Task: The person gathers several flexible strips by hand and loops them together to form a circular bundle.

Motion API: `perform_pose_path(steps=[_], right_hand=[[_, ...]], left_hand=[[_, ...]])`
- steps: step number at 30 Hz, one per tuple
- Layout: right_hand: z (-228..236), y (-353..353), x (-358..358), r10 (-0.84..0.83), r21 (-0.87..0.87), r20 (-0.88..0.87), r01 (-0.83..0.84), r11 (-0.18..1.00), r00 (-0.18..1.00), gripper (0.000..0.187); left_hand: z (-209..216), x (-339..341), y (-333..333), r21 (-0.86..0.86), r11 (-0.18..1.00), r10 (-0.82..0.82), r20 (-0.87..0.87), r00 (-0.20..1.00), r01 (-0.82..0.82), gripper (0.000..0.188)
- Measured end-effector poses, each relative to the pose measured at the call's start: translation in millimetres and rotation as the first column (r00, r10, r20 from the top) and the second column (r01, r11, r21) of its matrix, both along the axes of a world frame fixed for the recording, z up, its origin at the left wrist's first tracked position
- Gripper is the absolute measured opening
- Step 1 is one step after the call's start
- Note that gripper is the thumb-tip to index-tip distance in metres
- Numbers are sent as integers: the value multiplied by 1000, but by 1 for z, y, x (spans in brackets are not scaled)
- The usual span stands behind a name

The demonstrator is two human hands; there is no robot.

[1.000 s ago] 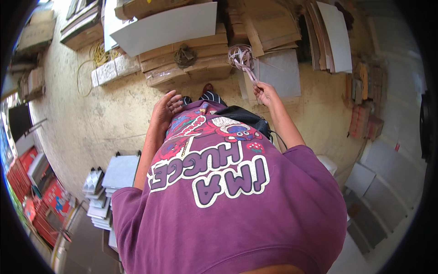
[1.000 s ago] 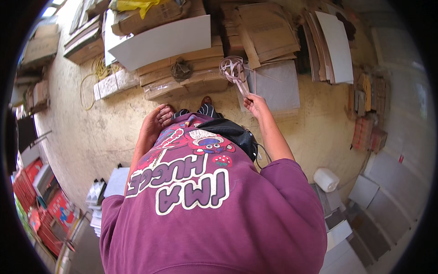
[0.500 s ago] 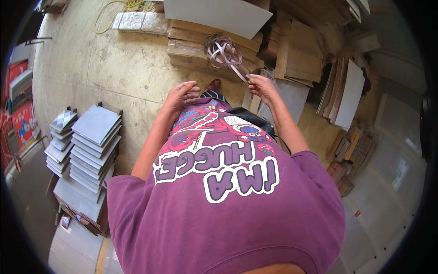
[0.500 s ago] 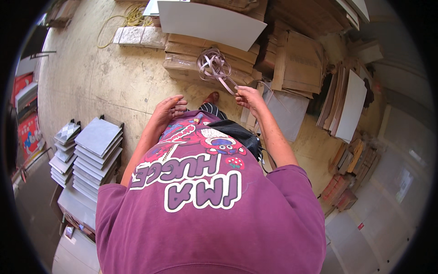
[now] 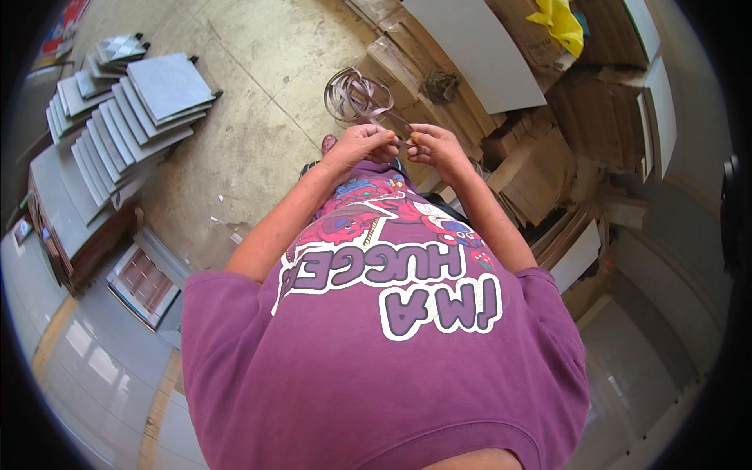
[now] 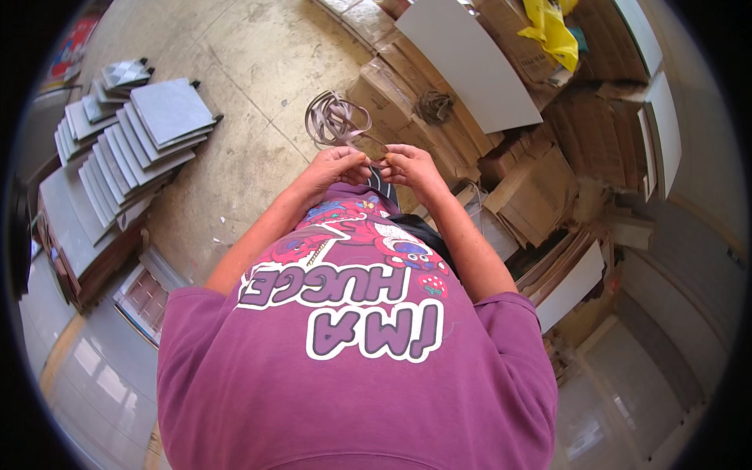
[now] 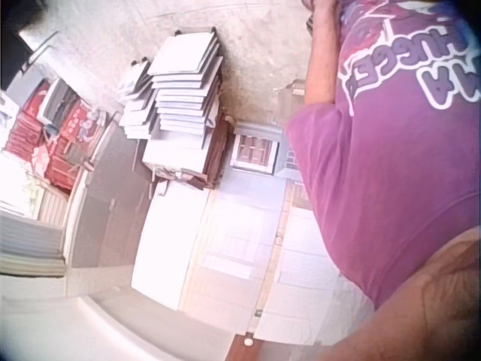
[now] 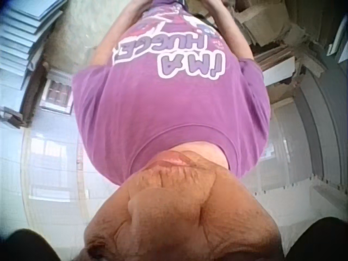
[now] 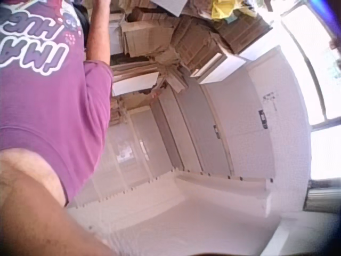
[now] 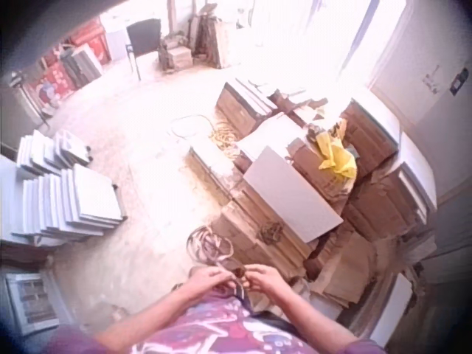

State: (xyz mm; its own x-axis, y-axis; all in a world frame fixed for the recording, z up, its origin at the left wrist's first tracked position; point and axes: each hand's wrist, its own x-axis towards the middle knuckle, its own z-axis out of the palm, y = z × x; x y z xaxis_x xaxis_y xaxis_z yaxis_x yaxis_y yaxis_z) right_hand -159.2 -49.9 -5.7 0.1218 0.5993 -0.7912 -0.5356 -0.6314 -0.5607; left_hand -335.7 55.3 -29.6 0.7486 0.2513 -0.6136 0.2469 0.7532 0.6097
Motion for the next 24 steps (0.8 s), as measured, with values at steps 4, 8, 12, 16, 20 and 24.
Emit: perform_pose_path(steps=[4, 8, 12, 16, 20, 24], right_hand=[[-2, 12, -26, 9, 0, -7, -9, 1000, 1000, 26], [-9, 21, -32, 130, 12, -21, -130, 991, 991, 27], [-3, 42, -37, 309, 56, -13, -308, 950, 951, 26], [-7, 55, -39, 526, 53, 11, -526, 849, 850, 29], [-1, 56, -42, 713, 15, 0, -713, 702, 702, 34], [2, 63, -43, 837, 30, 63, -840, 542, 543, 40]], left_hand=[[-6, -30, -7, 32, 998, 64, -91, 994, -62, 31], [-2, -42, -15, 12, 988, 155, -56, 986, -155, 28], [3, -48, -26, -94, 915, 395, 3, 919, -393, 26], [-1, -53, -50, -168, 782, 616, 60, 786, -600, 23], [-3, -55, -78, -164, 649, 759, 70, 648, -743, 18], [-19, -63, -110, -127, 480, 875, -1, 484, -868, 15]])
